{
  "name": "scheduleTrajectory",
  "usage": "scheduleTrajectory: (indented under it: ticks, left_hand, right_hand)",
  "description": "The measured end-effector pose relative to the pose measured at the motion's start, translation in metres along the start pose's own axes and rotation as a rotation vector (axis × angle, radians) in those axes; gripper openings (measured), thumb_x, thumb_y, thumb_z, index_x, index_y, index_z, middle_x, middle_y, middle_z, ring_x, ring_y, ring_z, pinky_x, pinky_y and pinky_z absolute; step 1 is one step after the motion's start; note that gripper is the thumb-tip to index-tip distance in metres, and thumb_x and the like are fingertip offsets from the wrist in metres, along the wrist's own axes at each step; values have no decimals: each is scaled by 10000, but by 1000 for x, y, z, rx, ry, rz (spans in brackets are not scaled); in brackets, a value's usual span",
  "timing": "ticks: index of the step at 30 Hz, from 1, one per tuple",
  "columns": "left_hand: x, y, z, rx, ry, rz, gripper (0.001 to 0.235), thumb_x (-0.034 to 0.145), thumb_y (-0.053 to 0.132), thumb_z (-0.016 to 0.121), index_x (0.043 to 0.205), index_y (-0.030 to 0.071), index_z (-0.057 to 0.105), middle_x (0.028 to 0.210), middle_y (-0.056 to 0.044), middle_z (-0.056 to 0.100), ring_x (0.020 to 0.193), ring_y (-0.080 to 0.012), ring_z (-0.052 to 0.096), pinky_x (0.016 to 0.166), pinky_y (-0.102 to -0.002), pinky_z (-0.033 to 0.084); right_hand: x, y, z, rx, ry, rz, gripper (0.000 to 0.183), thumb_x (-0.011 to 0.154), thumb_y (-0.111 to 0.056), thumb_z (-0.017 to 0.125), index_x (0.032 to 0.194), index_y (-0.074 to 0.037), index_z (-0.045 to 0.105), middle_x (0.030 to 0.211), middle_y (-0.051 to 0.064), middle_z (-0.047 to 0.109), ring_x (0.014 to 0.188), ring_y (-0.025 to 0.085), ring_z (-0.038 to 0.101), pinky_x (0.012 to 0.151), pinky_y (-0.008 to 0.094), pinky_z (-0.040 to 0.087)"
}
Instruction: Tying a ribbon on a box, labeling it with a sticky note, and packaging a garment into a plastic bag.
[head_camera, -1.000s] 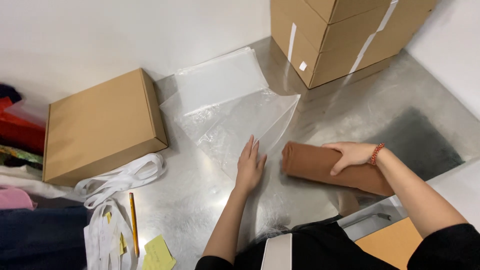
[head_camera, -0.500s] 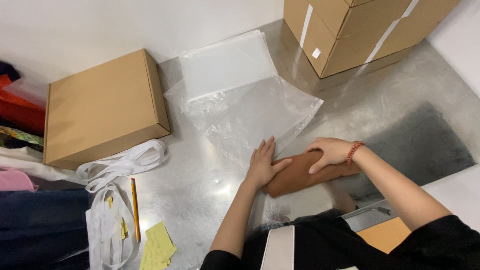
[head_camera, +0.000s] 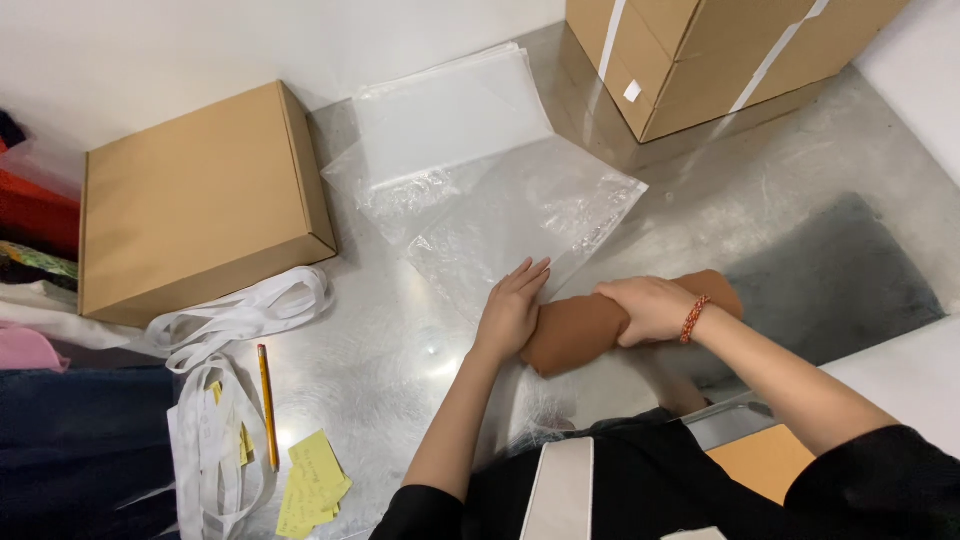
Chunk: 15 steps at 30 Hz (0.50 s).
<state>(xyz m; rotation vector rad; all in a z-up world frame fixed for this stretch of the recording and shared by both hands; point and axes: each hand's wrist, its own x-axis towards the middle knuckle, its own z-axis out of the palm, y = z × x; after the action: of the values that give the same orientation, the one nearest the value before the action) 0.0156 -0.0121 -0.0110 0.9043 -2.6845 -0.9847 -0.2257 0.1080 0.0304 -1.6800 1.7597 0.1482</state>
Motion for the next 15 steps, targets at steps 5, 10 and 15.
scheduleTrajectory:
  ticks: [5, 10, 15]
  left_hand:
    - [-3, -6, -26, -22, 120, 95, 578, 960, -116, 530, 1505, 71, 589, 1635, -44, 536, 1558, -275, 421, 1252, -471, 407]
    - [-11, -12, -48, 35, 193, 122, 547, 978, -130, 524, 1474, 78, 625, 1564, -40, 604, 1480, -219, 526, 1230, -351, 457]
    - [-14, -5, -52, 27, 170, 160, 473, 1027, -64, 567, 1452, 127, 649, 1533, 3, 633, 1442, -176, 565, 1191, -308, 488]
  right_hand:
    - [18, 15, -8, 161, -100, 28, 747, 677, -341, 884, 1385, -253, 661, 1283, 99, 782, 1253, 365, 703, 1051, 505, 548]
    - [16, 9, -25, 353, -204, 49, 733, 671, -365, 946, 1356, -235, 718, 1318, 121, 797, 1252, 358, 717, 1051, 504, 569]
    - [16, 11, -32, 356, -257, 48, 690, 671, -333, 943, 1318, -182, 755, 1236, 137, 827, 1163, 316, 750, 991, 465, 597]
